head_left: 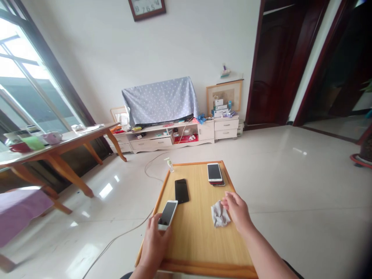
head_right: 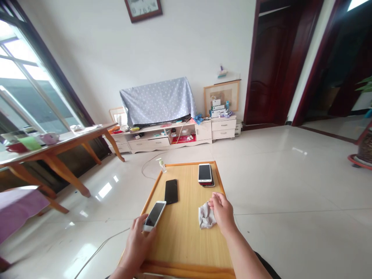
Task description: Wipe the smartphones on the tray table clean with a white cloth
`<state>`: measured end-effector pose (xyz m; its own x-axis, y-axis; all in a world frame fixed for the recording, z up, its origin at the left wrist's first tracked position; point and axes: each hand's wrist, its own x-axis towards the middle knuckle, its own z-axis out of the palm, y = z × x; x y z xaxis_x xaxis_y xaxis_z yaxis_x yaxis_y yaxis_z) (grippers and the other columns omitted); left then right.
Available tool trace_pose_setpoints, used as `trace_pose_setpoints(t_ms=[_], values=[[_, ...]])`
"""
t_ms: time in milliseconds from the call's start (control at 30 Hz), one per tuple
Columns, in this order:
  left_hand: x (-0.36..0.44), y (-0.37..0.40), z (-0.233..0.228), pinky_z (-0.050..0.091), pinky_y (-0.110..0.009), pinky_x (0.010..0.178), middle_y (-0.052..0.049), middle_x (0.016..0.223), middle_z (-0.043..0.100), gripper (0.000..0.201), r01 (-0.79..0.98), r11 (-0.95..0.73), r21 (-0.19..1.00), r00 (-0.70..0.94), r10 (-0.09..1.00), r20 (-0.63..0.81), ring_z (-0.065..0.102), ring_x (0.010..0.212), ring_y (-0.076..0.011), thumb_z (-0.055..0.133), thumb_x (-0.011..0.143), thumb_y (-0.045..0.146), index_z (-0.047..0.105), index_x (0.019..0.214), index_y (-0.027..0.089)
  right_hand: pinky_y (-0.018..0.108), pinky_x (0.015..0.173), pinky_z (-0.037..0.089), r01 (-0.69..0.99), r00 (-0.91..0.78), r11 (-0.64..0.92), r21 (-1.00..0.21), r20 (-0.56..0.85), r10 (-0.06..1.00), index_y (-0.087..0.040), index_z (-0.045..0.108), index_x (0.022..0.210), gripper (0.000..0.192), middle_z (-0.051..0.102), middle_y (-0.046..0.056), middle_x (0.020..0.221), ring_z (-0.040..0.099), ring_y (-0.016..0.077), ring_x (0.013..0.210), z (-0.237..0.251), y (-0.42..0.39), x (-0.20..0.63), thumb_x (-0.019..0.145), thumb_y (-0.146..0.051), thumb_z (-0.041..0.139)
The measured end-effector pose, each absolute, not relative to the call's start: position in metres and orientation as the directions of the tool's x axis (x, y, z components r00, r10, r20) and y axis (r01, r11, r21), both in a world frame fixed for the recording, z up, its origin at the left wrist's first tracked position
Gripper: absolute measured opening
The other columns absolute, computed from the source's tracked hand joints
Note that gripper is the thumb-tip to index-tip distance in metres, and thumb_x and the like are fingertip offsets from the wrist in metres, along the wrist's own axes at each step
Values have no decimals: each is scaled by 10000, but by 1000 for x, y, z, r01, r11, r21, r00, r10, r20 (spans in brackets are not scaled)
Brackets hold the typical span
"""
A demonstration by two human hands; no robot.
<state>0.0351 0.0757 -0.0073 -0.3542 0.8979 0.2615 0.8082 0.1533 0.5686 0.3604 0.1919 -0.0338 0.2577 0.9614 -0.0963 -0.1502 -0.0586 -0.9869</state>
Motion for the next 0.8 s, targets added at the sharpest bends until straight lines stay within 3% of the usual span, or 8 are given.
trace_pose_setpoints(t_ms=[67, 167, 300, 400, 467, 533, 667, 800], values=[[36, 58, -4, 496, -350, 979, -49, 1261, 583, 456, 822, 114, 558, -302, 918, 257, 616, 1142, -224, 555, 809, 353, 487, 1254, 278, 359, 827, 518, 140, 292, 5, -990, 46, 955, -244, 671, 1123, 465, 711, 76, 1077, 685, 247, 946, -37, 181, 362, 824, -596, 609], [37, 40, -1, 467, -359, 1039, -42, 1280, 594, 495, 847, 54, 528, -209, 949, 237, 585, 1206, -229, 556, 791, 303, 487, 1281, 288, 356, 898, 469, 545, 228, 43, -837, 198, 954, -251, 661, 1196, 405, 660, 88, 1209, 629, 251, 1081, -36, 162, 360, 900, -488, 518], [34, 25, -2, 449, -381, 1082, -46, 1325, 597, 572, 850, -52, 525, -54, 981, 185, 560, 1256, -239, 543, 752, 240, 498, 1320, 289, 349, 932, 428, 780, 33, 147, -609, 275, 961, -244, 575, 1349, 475, 624, 98, 1271, 546, 268, 1175, -28, 134, 348, 918, -436, 522], [28, 16, -1, 393, -405, 1143, -55, 1424, 542, 685, 854, -135, 503, 53, 983, 174, 483, 1349, -246, 548, 720, 205, 456, 1395, 281, 336, 906, 412, 837, -87, 227, -497, 290, 953, -290, 637, 1267, 384, 654, 70, 1192, 546, 264, 1104, -23, 116, 335, 901, -388, 572], [22, 10, 2, 326, -454, 1179, -69, 1446, 524, 725, 888, -129, 441, 50, 981, 187, 417, 1397, -280, 603, 716, 254, 438, 1422, 273, 316, 834, 408, 857, -103, 223, -464, 270, 957, -301, 718, 1064, 226, 670, 56, 1086, 558, 242, 1009, -21, 106, 329, 919, -337, 548], [16, 3, 7, 289, -491, 1175, -86, 1409, 551, 753, 924, -74, 375, -1, 981, 195, 412, 1379, -319, 677, 708, 372, 450, 1417, 268, 303, 769, 395, 864, -80, 197, -463, 260, 962, -278, 725, 886, 212, 662, 59, 1007, 559, 222, 935, -20, 96, 324, 934, -306, 520], [6, -6, 14, 329, -456, 1091, -77, 1267, 614, 735, 946, 3, 323, -61, 984, 168, 498, 1235, -316, 730, 668, 540, 531, 1329, 287, 289, 732, 393, 815, -35, 186, -548, 274, 961, -257, 681, 844, 205, 646, 52, 968, 574, 202, 879, -21, 75, 309, 931, -276, 497], [4, -10, 19, 337, -420, 1043, -53, 1153, 631, 543, 950, -32, 311, -26, 984, 179, 530, 1142, -285, 712, 690, 470, 605, 1198, 315, 282, 729, 437, 643, -21, 209, -737, 256, 966, -260, 657, 877, 157, 637, 33, 947, 608, 190, 826, -20, 52, 276, 894, -236, 502]])
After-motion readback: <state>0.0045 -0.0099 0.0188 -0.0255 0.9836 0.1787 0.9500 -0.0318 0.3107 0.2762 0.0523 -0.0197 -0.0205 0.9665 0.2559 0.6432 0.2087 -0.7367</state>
